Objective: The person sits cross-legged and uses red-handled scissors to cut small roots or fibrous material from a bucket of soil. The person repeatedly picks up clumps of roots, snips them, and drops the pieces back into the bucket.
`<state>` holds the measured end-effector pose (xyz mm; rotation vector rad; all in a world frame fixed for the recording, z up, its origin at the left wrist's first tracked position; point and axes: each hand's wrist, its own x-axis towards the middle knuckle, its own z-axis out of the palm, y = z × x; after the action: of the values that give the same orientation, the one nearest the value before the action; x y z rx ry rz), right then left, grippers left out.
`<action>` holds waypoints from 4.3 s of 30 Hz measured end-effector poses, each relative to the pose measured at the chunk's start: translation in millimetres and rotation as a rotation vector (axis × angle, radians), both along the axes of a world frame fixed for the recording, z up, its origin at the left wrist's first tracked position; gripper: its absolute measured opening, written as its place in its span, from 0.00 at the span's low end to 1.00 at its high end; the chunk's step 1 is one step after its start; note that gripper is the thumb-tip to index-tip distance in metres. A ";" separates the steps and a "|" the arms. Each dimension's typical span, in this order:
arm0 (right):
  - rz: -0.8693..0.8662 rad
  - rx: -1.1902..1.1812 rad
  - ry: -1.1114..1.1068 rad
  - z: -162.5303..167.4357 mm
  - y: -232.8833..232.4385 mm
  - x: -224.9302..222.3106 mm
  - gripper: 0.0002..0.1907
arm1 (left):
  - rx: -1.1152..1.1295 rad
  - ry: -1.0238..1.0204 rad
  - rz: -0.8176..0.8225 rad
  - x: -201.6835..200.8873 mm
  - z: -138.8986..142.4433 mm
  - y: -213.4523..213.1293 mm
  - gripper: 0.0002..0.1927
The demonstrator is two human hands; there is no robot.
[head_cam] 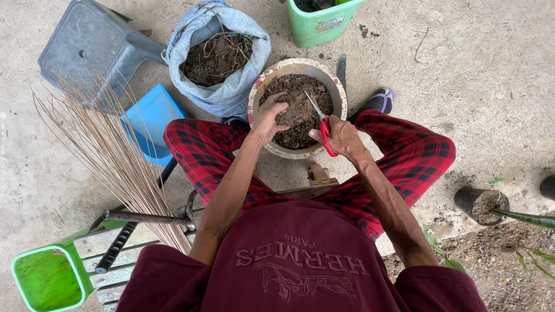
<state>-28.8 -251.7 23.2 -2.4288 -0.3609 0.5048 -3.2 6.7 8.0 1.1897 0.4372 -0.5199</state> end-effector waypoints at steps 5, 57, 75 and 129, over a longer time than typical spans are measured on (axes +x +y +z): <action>0.016 -0.129 -0.181 5.6 -10.7 -10.2 0.36 | 0.019 -0.057 -0.094 -1.9 -14.4 -3.7 0.37; 0.272 -0.249 -0.109 29.7 -12.5 -5.8 0.53 | 0.024 -0.081 -0.014 -29.9 -11.0 19.3 0.35; 0.297 -0.247 -0.188 35.9 -11.8 -4.0 0.39 | -0.082 -0.305 -0.152 -25.9 -15.1 24.5 0.30; 0.314 -0.224 -0.114 72.5 5.0 13.4 0.49 | -0.318 -0.039 0.233 -27.2 -21.9 44.5 0.23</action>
<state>-15.4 -246.7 95.7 -2.6373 -0.7802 0.5674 -30.4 51.2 -13.9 0.8290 0.4355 -0.3481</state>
